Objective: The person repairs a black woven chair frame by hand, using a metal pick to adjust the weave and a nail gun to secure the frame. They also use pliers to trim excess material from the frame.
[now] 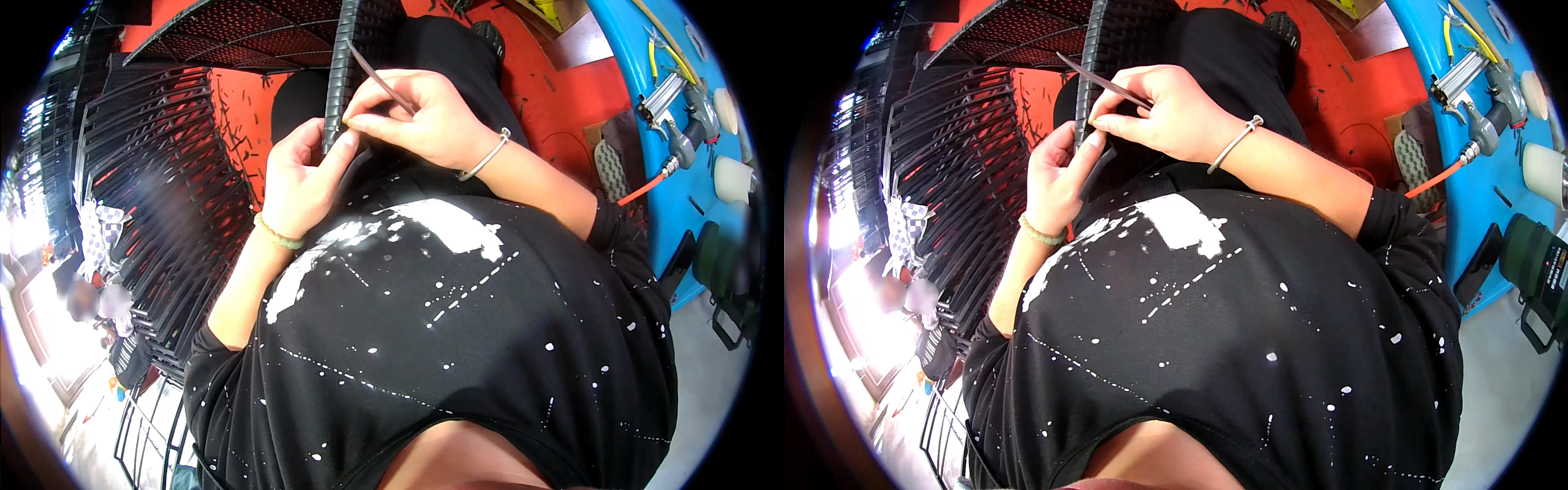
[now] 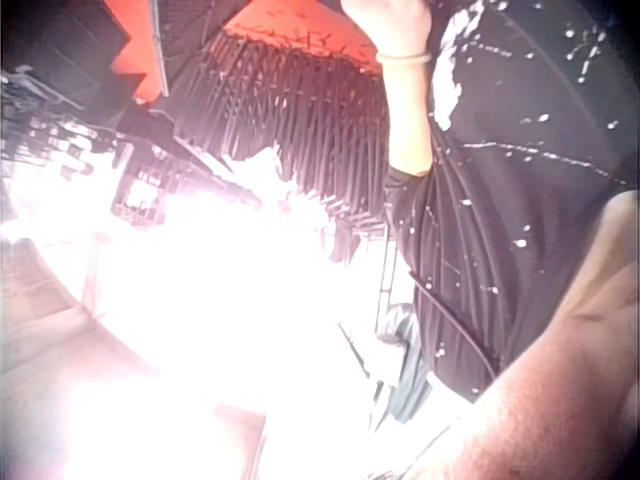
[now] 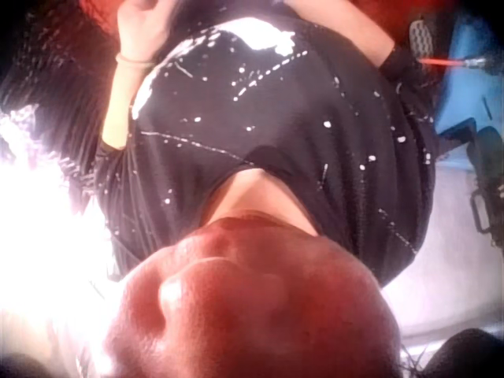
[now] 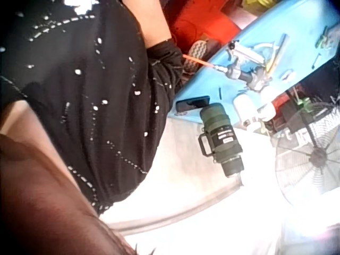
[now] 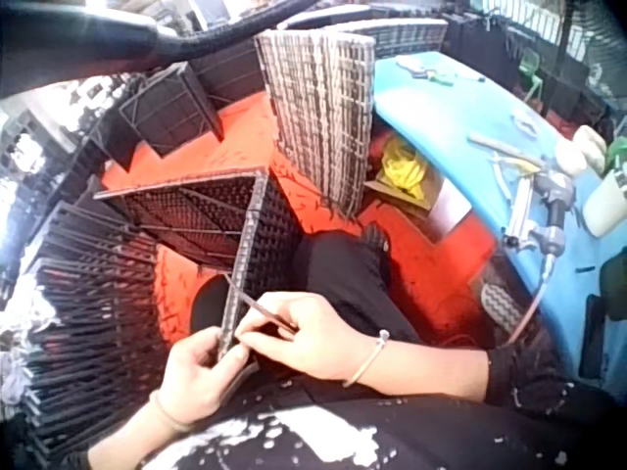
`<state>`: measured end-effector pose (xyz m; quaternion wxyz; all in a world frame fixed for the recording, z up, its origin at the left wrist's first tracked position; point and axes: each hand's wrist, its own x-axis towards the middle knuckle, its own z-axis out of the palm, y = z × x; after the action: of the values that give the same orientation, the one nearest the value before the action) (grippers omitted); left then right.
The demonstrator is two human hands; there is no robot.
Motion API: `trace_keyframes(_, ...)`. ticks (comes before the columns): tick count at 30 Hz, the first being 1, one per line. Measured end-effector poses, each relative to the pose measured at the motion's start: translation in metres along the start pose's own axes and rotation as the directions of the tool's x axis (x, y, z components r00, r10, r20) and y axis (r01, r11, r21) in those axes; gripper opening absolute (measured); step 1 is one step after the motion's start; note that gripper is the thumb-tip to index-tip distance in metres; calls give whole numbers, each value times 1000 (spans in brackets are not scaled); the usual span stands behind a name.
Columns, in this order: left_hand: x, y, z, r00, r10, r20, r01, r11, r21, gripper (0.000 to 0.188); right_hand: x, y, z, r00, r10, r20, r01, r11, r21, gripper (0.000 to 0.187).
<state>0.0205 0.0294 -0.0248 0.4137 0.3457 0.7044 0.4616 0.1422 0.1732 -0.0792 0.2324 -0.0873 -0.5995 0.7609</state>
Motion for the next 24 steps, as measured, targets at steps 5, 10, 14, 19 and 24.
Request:
trace_keyframes(5, -3, 6, -1, 1000, -8, 18, 6, 995, 98, 12, -2, -5, 5, 1000, -18, 4, 18, 1000, -4, 6)
trace_keyframes(10, -3, 1, -6, 1000, 14, -18, -12, 992, 128, 17, -3, -10, 7, 998, -56, 4, 56, 994, -92, 6)
trace_keyframes(14, 0, 17, -12, 988, 149, 38, -150, 885, 441, 16, -3, -11, 8, 999, -36, 0, 36, 997, -66, 6)
trace_keyframes(19, -1, 29, -13, 928, 372, 33, -274, 617, 738, 20, -2, -5, 10, 997, -80, -4, 80, 995, -61, 7)
trace_keyframes(24, 3, 38, -13, 905, 426, -12, -337, 733, 591, 19, -3, -7, 8, 997, -73, -8, 72, 992, -101, 7)
